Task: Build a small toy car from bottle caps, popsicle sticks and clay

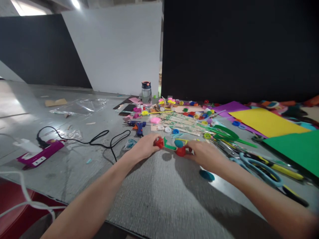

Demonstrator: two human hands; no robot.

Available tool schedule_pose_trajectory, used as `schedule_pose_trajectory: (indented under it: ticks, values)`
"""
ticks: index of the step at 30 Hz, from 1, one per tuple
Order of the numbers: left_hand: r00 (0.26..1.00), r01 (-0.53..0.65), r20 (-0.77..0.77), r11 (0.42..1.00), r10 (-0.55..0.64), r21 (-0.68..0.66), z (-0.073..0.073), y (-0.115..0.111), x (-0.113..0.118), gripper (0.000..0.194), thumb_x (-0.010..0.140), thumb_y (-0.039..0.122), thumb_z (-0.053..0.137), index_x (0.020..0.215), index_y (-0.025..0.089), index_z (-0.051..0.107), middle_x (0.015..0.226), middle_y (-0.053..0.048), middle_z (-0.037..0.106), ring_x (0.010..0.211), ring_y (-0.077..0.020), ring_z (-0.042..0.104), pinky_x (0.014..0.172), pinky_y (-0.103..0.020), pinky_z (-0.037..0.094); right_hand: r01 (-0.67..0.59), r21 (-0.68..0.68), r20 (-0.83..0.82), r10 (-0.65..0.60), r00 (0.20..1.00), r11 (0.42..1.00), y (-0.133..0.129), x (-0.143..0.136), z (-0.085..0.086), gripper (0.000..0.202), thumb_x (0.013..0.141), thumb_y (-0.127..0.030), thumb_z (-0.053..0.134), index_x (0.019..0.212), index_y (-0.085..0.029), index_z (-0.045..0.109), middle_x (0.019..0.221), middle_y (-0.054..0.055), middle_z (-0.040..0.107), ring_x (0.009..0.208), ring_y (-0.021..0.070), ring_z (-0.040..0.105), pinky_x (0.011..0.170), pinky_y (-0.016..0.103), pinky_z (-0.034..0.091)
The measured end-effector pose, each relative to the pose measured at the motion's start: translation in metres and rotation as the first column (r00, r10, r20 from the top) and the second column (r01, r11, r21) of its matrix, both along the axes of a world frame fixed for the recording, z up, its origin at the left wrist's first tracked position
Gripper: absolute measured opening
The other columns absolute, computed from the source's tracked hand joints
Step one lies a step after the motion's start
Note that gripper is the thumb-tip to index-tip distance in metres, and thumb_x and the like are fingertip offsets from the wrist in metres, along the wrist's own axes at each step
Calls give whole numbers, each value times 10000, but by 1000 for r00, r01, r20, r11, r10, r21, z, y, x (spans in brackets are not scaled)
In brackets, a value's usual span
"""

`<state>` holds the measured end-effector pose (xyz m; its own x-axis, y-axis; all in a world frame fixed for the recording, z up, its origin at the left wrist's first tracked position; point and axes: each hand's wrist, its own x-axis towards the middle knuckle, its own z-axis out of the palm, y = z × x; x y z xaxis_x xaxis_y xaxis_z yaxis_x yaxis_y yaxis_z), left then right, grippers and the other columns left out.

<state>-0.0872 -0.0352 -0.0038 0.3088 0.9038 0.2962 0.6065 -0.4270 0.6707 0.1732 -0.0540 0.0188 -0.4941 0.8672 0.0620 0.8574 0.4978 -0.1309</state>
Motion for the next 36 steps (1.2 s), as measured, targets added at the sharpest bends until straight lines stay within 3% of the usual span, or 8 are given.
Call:
schedule_pose_trajectory:
  ticks: [6,11,17,22,25,29,32,36]
  values:
    - [989,-39,-142,998,33,-40,5,-1,-1,435,740,232,723,1164,173,648,1058,-105,690,919,-272,640,836,-398,477,78,-12,-75,-79,994,997,-5,47,9,175,979,-305,574,1036,-196,699,963,62,732,812,219,662,687,333,458]
    - [987,-131,-94,991,133,29,18,-6,11,287,854,254,634,1122,151,634,971,-77,678,872,-220,638,832,-369,484,39,-205,-98,-60,993,978,-37,71,8,144,952,-347,621,954,-237,715,894,26,709,776,193,642,689,322,458]
    - [979,-198,-3,957,204,211,24,-13,22,221,859,196,666,1079,179,659,900,-22,703,779,-161,633,779,-316,496,12,-194,-74,-26,997,981,-54,62,-4,107,857,-172,732,952,-196,687,985,57,674,852,210,628,744,330,452]
    - [974,-226,76,924,213,307,21,-15,25,216,864,162,665,1080,171,668,921,-25,715,778,-146,631,760,-298,498,49,-181,-95,-67,993,982,-57,61,-10,147,851,-120,692,959,-195,625,875,28,672,779,200,610,681,328,430]
    - [974,-223,114,917,196,331,21,-18,28,238,865,142,656,1100,181,665,923,-18,711,801,-143,634,757,-291,492,38,-197,-248,-87,965,980,-65,56,-10,145,884,-126,646,988,-215,598,825,-6,657,713,166,591,632,302,422]
    - [965,-239,171,933,197,271,22,-21,33,254,866,144,645,1115,196,658,919,-14,710,816,-149,644,742,-298,490,-64,-284,-531,-102,841,957,-84,36,-10,83,922,-184,632,982,-239,618,853,-25,660,726,142,595,636,273,452]
    - [967,-230,163,949,197,216,19,-22,35,243,869,170,645,1109,201,657,915,-14,698,798,-156,646,703,-293,501,-189,-254,-589,4,808,949,-96,16,-17,104,921,-175,658,1006,-233,642,900,-16,666,786,143,607,692,270,471]
    - [973,-197,160,960,167,199,14,-21,35,262,889,201,630,1151,199,640,959,-30,683,809,-165,657,666,-281,522,-333,-110,-479,244,843,936,-104,2,-30,106,950,-215,652,1053,-194,666,1086,65,646,986,216,599,830,349,493]
